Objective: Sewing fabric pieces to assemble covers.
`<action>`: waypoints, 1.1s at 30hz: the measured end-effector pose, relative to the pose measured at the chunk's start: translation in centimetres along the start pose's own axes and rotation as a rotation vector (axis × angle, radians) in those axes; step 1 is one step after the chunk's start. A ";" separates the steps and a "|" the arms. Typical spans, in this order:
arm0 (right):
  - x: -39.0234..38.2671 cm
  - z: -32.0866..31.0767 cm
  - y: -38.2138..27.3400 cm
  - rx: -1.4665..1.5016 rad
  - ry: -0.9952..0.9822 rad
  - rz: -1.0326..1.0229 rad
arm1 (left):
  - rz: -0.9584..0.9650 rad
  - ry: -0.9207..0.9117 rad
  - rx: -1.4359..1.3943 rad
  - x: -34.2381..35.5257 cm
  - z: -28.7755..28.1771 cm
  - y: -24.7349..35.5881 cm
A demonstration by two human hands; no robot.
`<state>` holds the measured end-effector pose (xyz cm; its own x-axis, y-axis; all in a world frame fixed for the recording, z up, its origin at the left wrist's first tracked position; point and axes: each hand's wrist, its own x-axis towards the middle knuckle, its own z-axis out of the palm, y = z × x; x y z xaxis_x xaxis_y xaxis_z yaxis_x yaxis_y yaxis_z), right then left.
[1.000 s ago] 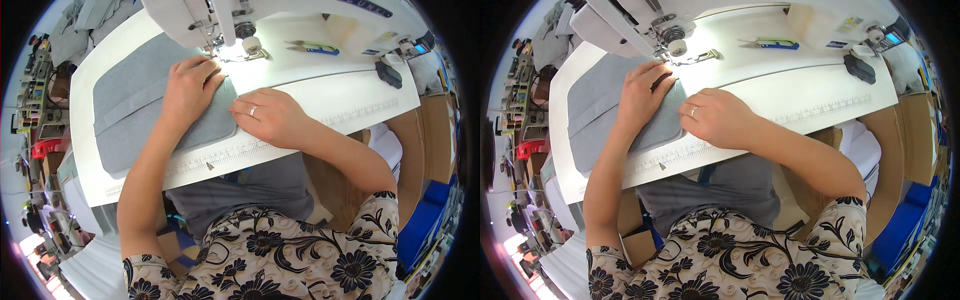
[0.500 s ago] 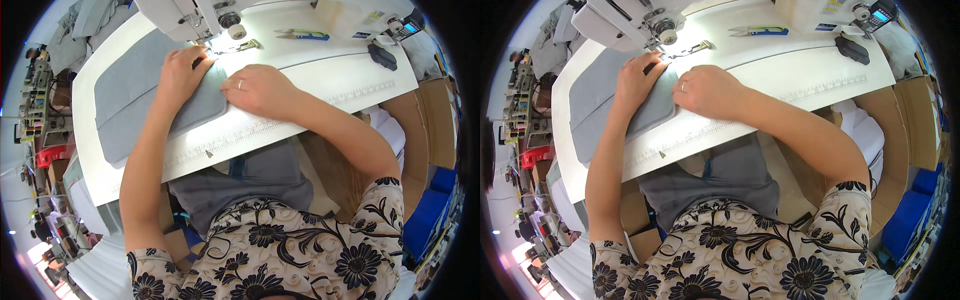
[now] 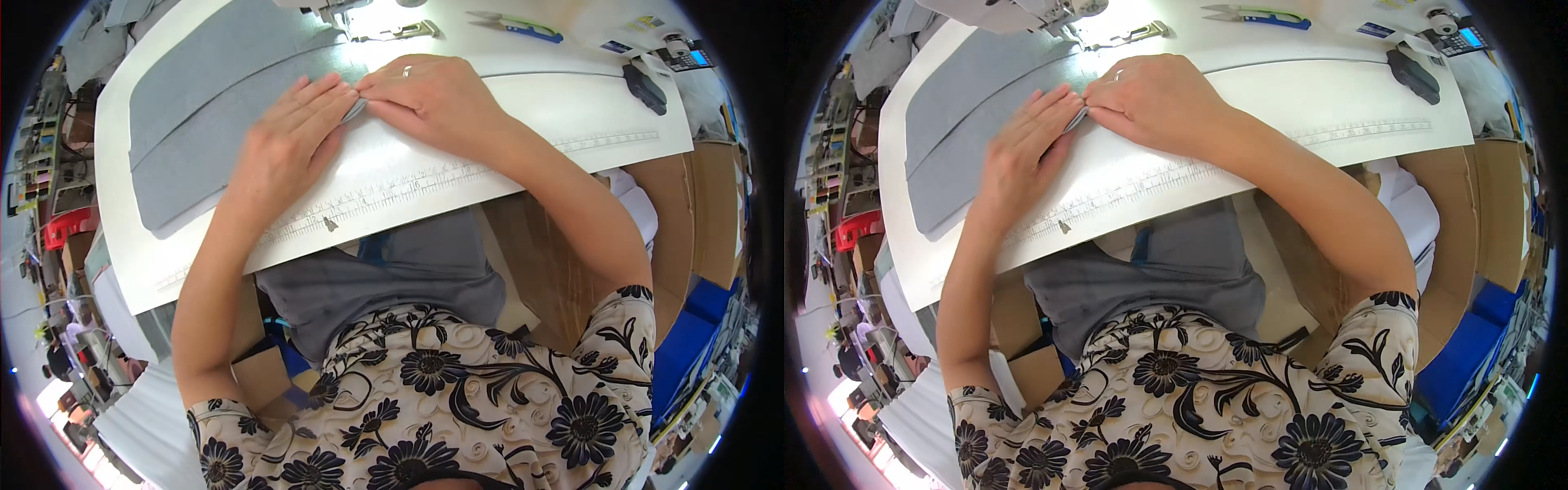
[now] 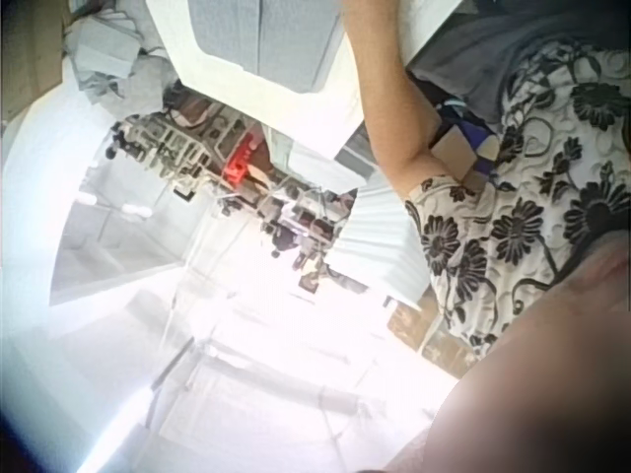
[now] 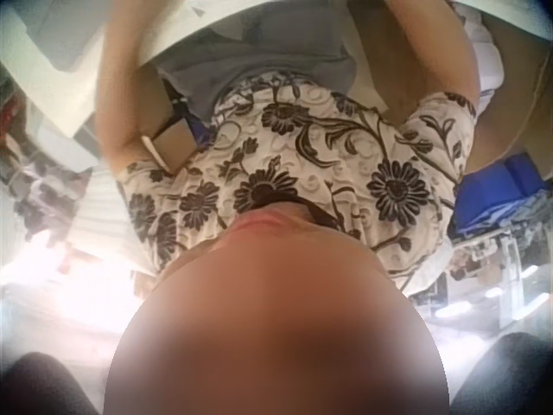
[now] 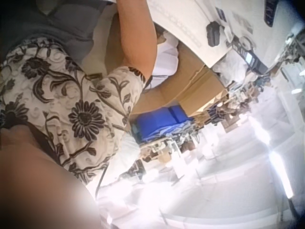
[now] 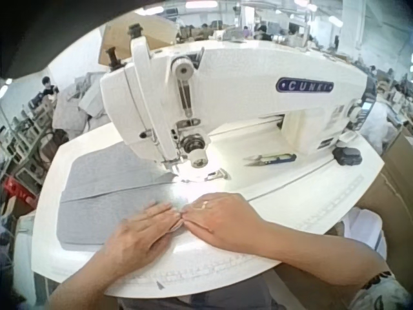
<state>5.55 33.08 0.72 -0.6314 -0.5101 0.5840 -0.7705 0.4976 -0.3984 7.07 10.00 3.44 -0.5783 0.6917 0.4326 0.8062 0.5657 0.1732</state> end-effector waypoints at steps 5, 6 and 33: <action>-0.5 -0.9 -0.3 -0.033 -0.050 -0.009 | 0.106 -0.035 0.099 0.0 -0.4 -0.2; -0.7 -1.2 -0.3 -0.030 -0.055 -0.004 | 0.112 -0.038 0.115 0.0 -0.4 -0.1; 1.5 -1.5 -1.0 -0.346 -0.066 -0.185 | 0.085 -0.075 0.040 1.1 -1.3 -1.9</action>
<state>5.46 32.84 3.03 -0.4976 -0.6515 0.5727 -0.8037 0.5946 -0.0220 5.02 9.10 4.72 -0.5170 0.7687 0.3765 0.8480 0.5199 0.1030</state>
